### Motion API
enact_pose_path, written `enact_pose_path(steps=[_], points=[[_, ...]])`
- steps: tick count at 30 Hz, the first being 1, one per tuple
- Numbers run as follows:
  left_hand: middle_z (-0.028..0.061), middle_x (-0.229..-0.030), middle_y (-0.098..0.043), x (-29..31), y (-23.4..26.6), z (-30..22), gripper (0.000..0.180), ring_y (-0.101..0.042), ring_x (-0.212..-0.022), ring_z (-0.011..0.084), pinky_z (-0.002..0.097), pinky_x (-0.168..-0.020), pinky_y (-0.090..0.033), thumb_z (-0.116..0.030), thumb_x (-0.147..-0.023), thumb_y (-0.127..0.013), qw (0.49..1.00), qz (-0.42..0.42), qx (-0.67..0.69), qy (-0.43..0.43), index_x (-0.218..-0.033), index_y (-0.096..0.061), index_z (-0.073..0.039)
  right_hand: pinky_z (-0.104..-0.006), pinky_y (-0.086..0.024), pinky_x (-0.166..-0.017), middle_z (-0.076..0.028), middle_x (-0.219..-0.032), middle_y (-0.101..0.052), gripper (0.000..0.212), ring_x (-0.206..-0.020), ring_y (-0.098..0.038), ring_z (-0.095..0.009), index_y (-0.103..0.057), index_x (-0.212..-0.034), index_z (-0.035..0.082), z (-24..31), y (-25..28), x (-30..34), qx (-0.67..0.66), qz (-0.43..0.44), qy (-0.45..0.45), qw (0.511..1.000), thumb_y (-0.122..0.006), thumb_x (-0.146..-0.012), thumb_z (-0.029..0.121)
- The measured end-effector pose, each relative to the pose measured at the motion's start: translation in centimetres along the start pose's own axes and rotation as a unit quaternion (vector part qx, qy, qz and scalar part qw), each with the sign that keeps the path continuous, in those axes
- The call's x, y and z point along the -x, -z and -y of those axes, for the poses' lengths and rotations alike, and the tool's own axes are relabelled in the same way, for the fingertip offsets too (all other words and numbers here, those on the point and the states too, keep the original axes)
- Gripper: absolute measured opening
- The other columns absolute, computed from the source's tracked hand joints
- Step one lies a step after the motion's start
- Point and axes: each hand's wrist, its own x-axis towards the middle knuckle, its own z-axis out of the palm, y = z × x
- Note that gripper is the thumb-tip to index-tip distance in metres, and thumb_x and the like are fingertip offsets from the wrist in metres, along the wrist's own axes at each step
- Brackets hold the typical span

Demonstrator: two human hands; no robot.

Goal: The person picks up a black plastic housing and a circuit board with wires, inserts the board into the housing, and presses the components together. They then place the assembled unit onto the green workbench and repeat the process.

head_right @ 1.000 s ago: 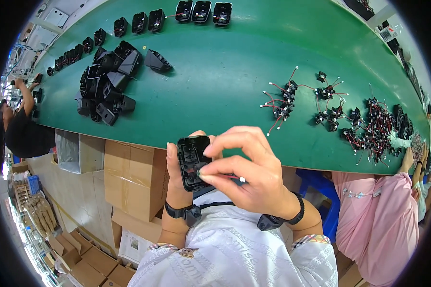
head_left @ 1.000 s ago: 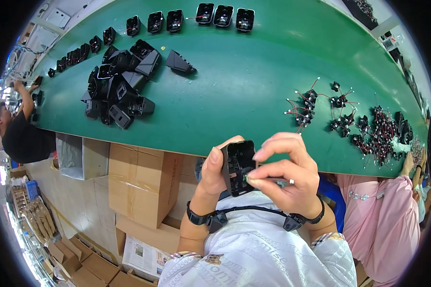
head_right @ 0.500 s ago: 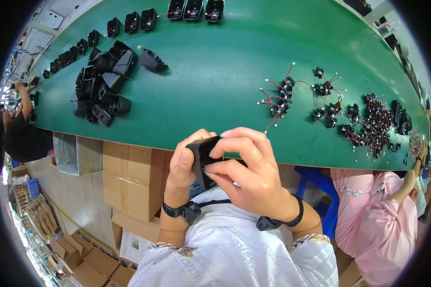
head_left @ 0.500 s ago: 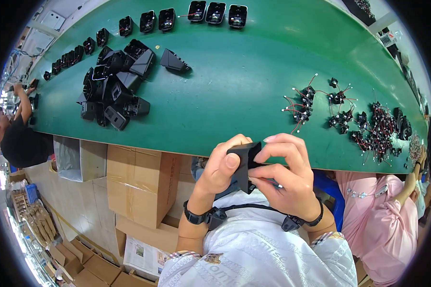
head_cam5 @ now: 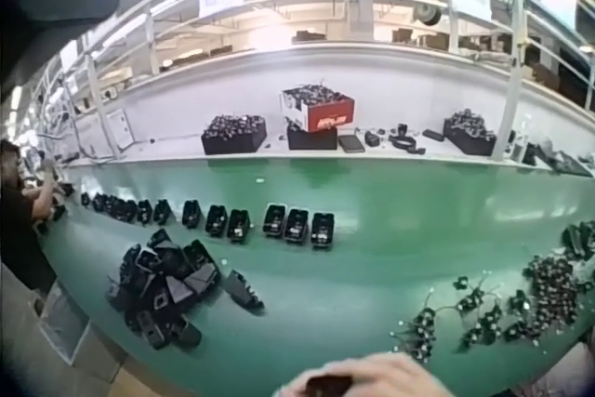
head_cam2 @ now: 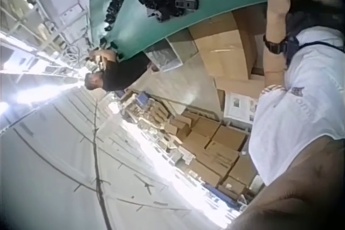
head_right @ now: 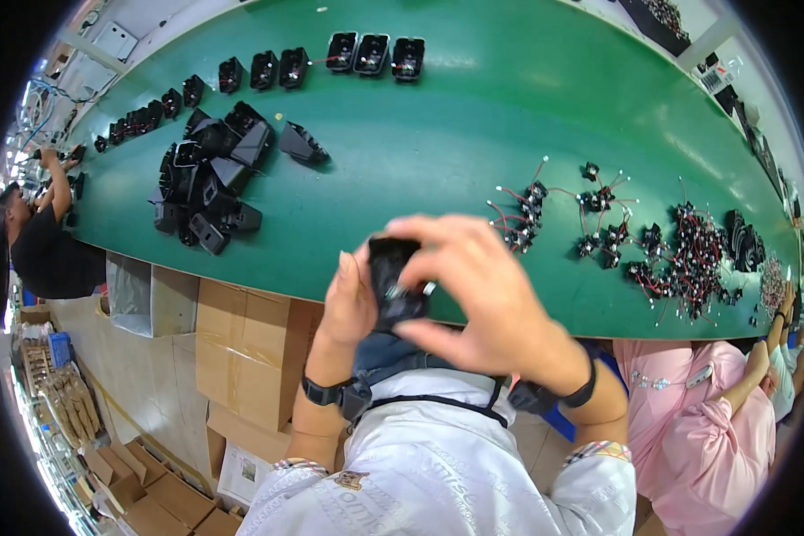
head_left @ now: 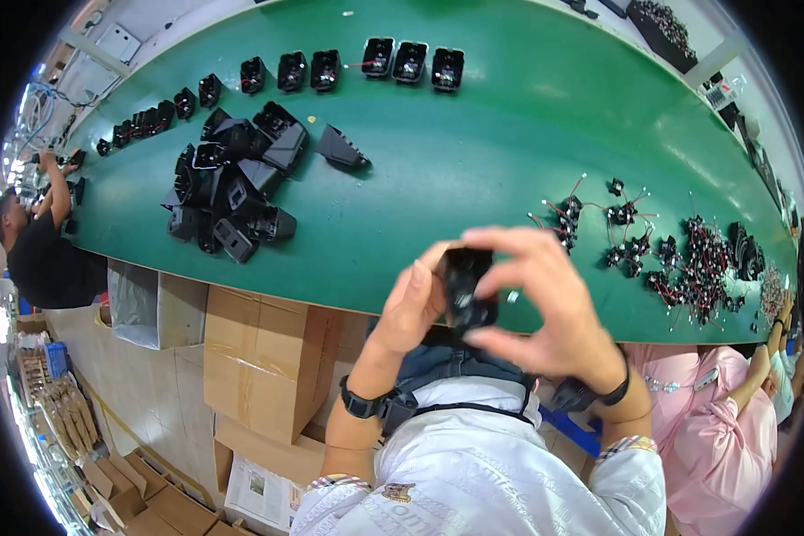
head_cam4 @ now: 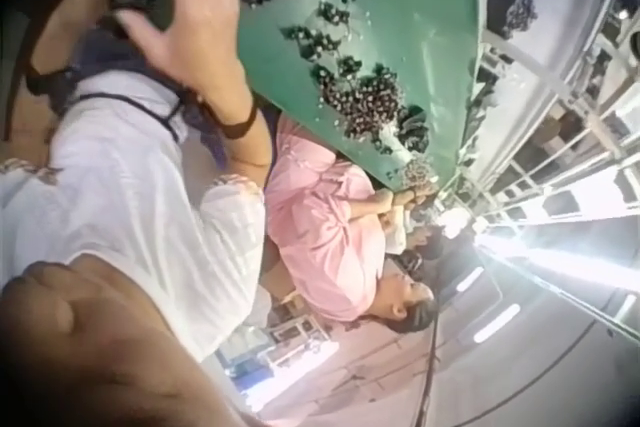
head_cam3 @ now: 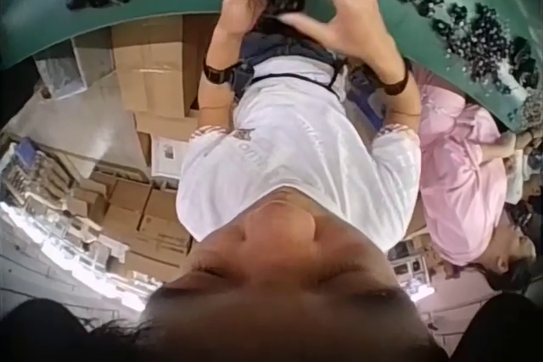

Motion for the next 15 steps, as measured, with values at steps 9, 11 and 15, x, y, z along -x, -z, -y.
enact_pose_path(steps=[9, 11, 15], points=[[0.0170, -0.120, -0.061, -8.2, 6.5, -9.6, 0.061, -0.061, -0.105, 0.0343, 0.0431, -0.088, -0.051, -0.025, -0.081, -0.084, 0.597, -0.263, -0.738, -0.171, -0.134, -0.059, -0.005, -0.0450, -0.046, -0.109, -0.019, -0.136, -0.059, 0.081, -0.127, -0.056, -0.037, -0.050, -0.145, 0.005, -17.5, 6.7, -11.3, 0.253, -0.015, -0.114, 0.960, -0.087, -0.074, 0.022], [0.0195, -0.131, -0.056, -9.1, 6.4, -9.4, 0.068, -0.057, -0.114, 0.0371, 0.0451, -0.093, -0.050, -0.029, -0.079, -0.086, 0.548, -0.259, -0.784, -0.135, -0.137, -0.059, -0.007, -0.0453, -0.046, -0.110, -0.020, -0.137, -0.058, 0.082, -0.128, -0.055, -0.038, -0.049, -0.145, 0.005, -20.7, 6.6, -13.2, 0.284, -0.002, -0.149, 0.947, -0.087, -0.075, 0.023], [0.0218, -0.137, -0.051, -8.2, 8.0, -7.0, 0.071, -0.051, -0.123, 0.0408, 0.0463, -0.100, -0.048, -0.029, -0.077, -0.088, 0.512, -0.232, -0.816, -0.134, -0.138, -0.058, -0.009, -0.0463, -0.045, -0.110, -0.020, -0.137, -0.056, 0.084, -0.127, -0.055, -0.040, -0.048, -0.146, 0.005, -21.9, 4.7, -15.4, 0.300, 0.032, -0.131, 0.944, -0.089, -0.075, 0.025]])
